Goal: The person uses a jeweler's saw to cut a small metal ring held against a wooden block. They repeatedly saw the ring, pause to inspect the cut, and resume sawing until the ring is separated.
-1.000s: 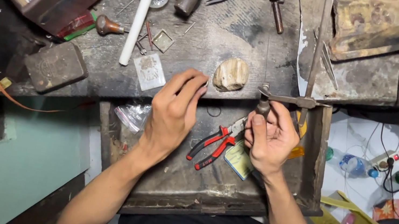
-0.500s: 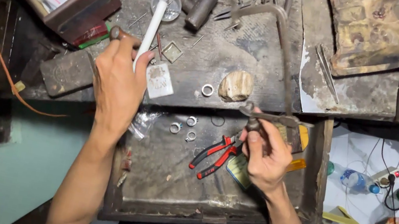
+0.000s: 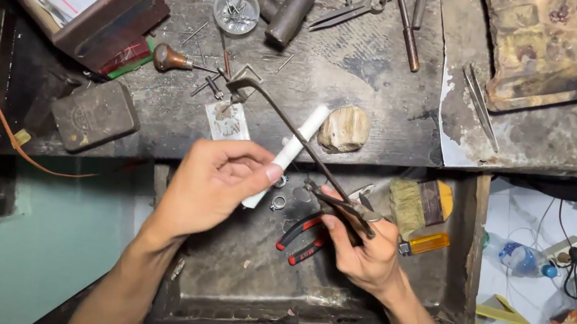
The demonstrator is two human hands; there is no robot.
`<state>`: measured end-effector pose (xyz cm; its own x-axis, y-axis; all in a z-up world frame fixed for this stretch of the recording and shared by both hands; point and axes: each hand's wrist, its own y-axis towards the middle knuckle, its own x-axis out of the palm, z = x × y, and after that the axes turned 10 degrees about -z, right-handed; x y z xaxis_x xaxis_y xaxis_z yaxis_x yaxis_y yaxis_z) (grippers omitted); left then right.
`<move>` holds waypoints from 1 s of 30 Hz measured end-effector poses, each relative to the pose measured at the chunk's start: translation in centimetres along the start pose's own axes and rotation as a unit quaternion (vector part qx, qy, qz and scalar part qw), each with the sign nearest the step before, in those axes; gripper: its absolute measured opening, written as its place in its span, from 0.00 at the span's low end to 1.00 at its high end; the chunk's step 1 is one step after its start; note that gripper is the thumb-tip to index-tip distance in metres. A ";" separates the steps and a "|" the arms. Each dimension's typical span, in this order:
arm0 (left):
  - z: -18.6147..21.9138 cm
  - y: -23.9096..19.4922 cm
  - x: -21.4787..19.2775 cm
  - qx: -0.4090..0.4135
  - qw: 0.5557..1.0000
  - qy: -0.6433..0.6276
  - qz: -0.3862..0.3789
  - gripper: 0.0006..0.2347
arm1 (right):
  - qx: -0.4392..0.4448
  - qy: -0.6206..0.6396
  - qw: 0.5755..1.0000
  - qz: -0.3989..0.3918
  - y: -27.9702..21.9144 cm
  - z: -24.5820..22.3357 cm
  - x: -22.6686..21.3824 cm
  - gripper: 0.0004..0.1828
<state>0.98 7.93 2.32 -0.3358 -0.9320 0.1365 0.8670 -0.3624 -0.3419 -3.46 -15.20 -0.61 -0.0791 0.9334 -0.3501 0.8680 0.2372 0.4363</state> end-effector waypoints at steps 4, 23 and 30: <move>-0.4 0.3 -1.7 0.006 0.999 -0.039 0.026 0.07 | -0.001 0.008 1.000 -0.006 -1.5 0.8 0.1 0.14; 0.0 1.0 -2.1 -0.001 0.998 -0.067 -0.002 0.07 | 0.024 -0.015 0.999 0.019 -1.4 0.1 0.6 0.12; 3.0 1.4 -2.2 0.174 0.821 0.504 0.202 0.12 | 0.054 -0.042 0.995 0.066 -4.5 2.5 -0.5 0.12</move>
<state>4.06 9.46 4.35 0.0233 -0.5687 -0.8222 0.9764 -0.1635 0.1408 -6.14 -17.45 -4.47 0.0764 0.9276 -0.3658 0.9159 0.0797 0.3935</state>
